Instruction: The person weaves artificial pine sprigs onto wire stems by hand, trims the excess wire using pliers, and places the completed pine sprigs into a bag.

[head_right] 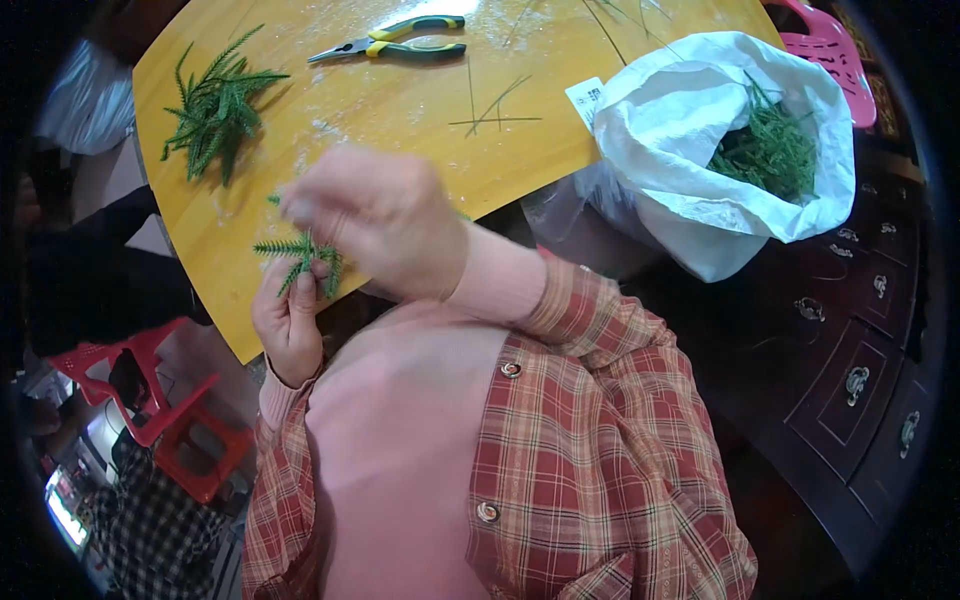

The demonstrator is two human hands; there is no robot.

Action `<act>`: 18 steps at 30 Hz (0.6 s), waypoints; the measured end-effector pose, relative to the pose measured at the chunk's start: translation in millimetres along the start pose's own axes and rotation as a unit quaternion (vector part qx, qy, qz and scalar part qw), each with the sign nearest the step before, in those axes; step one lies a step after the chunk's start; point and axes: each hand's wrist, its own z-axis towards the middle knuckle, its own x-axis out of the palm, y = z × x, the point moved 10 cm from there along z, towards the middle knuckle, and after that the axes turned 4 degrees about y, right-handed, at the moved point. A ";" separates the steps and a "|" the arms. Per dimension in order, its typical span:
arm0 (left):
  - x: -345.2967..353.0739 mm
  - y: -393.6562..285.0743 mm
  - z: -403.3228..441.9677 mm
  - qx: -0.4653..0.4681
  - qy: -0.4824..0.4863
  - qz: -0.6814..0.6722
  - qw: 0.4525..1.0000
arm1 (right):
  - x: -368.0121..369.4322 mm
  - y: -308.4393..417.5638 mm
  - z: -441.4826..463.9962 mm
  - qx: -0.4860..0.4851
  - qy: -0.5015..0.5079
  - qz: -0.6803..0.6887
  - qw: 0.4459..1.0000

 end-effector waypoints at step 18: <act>15.5 36.2 -10.7 -0.139 0.017 -0.188 0.972 | -129.7 -19.2 -16.6 0.038 -0.225 -0.011 0.973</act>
